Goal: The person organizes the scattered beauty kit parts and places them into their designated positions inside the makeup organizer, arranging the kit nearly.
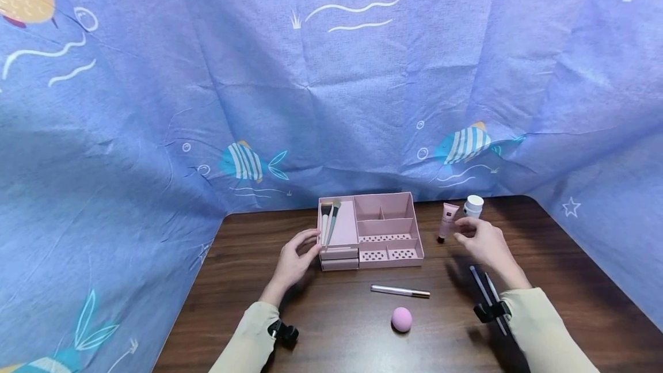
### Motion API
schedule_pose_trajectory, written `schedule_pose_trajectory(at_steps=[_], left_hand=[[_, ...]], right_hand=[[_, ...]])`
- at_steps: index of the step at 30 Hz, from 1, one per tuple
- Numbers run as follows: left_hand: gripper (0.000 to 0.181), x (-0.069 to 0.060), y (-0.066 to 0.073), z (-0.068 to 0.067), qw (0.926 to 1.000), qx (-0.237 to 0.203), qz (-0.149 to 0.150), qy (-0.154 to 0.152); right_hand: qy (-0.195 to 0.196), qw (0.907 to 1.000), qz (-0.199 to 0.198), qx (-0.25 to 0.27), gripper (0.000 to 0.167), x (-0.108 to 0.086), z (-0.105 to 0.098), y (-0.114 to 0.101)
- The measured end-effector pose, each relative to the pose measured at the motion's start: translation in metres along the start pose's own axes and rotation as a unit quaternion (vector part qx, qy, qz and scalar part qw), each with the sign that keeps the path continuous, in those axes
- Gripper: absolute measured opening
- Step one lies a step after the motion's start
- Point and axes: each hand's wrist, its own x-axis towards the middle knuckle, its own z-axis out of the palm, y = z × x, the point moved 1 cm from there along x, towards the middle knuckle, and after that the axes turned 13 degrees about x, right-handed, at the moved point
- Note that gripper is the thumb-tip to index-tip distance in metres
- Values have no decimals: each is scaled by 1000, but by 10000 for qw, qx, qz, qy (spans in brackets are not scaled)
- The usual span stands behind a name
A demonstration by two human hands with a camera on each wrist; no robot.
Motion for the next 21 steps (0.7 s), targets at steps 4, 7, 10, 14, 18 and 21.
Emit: schedule_pose_trajectory(at_steps=[4,7,10,14,18,21], left_hand=[[34,1,1,-1,9999,23,-106,-37],[34,2,2,-1,9998,26,-153,-82],[34,2,2,-2,9998,31,-145,-136],[34,3,3,-2,9998,103,-47,-146],[34,2,2,-2,9997,220,58,-66],[33,1,2,-1,9994,338,67,-40]], right_hand=[[20,9999,106,-108,28,-2,-6,6],[18,9998,132,-176,28,-4,-9,10],[28,9997,114,-203,28,-5,-11,14],[-25,9995,148,-268,29,-8,-12,19],[-73,9991,257,-338,28,-12,-15,28],[-67,9987,309,-403,28,-16,-19,34]])
